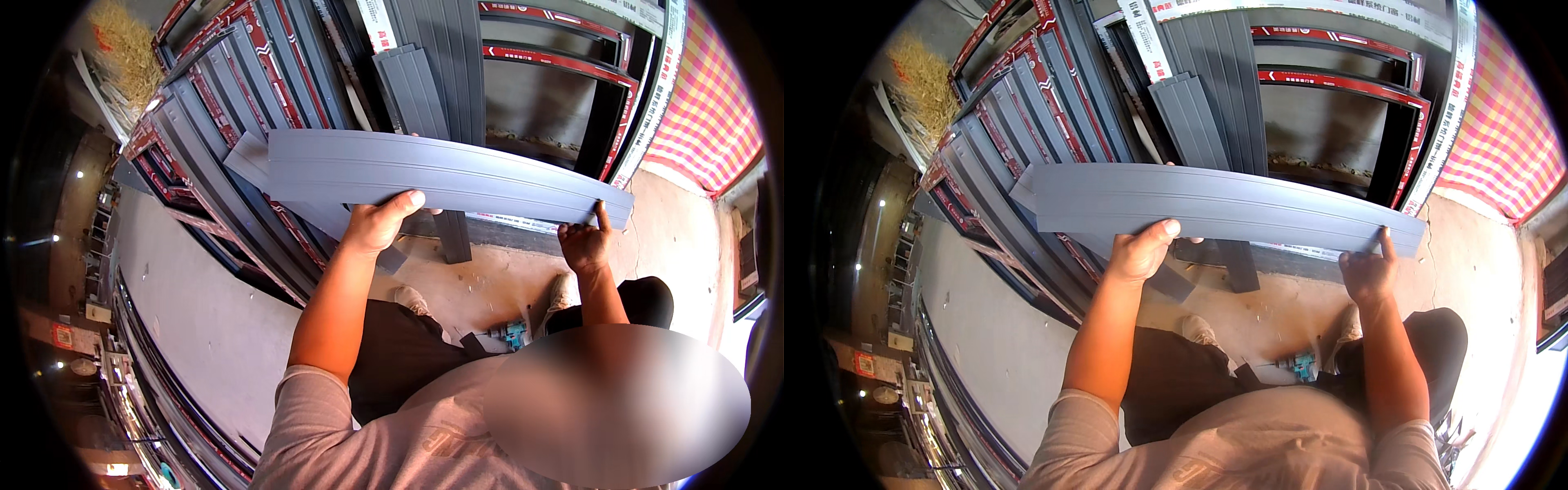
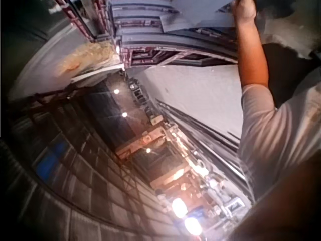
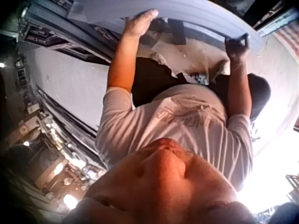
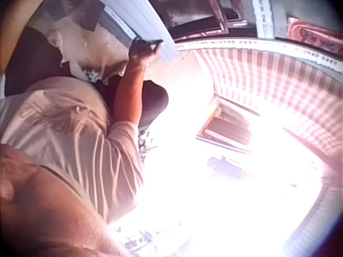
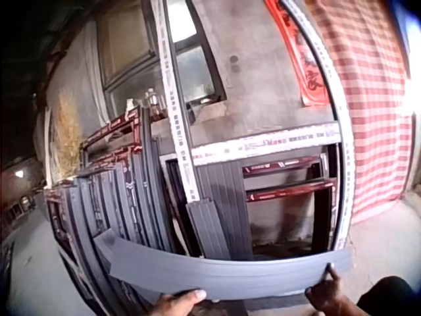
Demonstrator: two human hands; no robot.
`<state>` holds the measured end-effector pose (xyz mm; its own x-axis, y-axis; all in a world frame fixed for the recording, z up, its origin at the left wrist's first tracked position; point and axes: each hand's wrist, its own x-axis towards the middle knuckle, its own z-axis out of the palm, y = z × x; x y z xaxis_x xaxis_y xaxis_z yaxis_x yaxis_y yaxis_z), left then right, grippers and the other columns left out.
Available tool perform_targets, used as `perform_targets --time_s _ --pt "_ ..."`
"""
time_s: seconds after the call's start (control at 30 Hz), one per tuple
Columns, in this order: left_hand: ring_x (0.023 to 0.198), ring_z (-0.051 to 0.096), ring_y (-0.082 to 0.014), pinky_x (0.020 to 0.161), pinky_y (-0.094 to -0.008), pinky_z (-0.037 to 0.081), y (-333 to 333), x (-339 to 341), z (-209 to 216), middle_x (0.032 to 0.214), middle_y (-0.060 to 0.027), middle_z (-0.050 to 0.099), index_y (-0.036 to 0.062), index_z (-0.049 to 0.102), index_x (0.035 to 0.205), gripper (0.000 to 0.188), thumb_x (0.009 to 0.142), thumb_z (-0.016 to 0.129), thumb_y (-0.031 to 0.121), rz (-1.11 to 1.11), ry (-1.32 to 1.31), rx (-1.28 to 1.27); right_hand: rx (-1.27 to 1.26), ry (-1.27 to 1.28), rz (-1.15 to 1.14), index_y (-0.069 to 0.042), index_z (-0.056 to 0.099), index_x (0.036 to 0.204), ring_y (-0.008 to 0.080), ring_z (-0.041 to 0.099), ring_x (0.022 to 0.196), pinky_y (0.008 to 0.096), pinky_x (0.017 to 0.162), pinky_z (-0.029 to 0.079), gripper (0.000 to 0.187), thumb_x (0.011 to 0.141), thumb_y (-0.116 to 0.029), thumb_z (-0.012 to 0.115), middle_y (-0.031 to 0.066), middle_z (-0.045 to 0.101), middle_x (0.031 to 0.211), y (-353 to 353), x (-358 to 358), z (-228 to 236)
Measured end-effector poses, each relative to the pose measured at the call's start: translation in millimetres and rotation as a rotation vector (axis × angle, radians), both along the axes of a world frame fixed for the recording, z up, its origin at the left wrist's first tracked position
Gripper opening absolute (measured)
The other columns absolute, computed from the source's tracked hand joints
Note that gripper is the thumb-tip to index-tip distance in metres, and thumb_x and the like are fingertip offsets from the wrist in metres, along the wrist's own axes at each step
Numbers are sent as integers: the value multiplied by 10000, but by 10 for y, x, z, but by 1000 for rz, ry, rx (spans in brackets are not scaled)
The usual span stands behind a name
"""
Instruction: The person sits on the floor and repeatedly peels protective film off long gray aluminum profiles. They handle each profile one at a time, remove the film, and place the cleaned profiles into a vertical rack.
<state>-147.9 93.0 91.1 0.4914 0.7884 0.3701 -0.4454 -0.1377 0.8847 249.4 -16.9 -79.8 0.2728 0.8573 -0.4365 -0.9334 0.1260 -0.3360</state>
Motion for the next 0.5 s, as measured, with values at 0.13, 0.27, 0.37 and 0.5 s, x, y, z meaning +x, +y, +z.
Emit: perform_targets --time_s 0.13,0.27,0.37,0.5 --pt "862 705 -236 788 -405 603 39 -85 -48 1017 -124 723 -19 664 1181 260 947 699 88 -29 38 30 -46 -58 -51 -171 588 1382 224 475 1287 434 1144 299 486 1067 -536 523 42 568 1454 4 -190 488" --pt "880 725 -250 766 -395 622 -26 -12 -75 1006 -142 733 -18 677 1150 229 960 682 111 54 45 -71 56 -134 -74 -113 544 1453 259 424 1392 464 1158 284 612 1052 -574 526 73 507 1539 -11 -121 608" --pt "883 746 -272 742 -404 638 -21 19 -99 1003 -150 746 -17 686 1145 239 968 668 142 8 -7 -226 121 -58 -163 -90 524 1495 280 382 1460 487 1192 263 709 1054 -641 453 86 499 1562 -83 -212 1115" --pt "750 741 -259 658 -360 616 32 118 -351 963 -169 758 -6 708 1085 247 966 599 181 -12 -269 -806 976 -192 93 -110 517 1532 354 427 1482 555 1221 283 808 1042 -728 342 162 495 1599 -105 61 1408"
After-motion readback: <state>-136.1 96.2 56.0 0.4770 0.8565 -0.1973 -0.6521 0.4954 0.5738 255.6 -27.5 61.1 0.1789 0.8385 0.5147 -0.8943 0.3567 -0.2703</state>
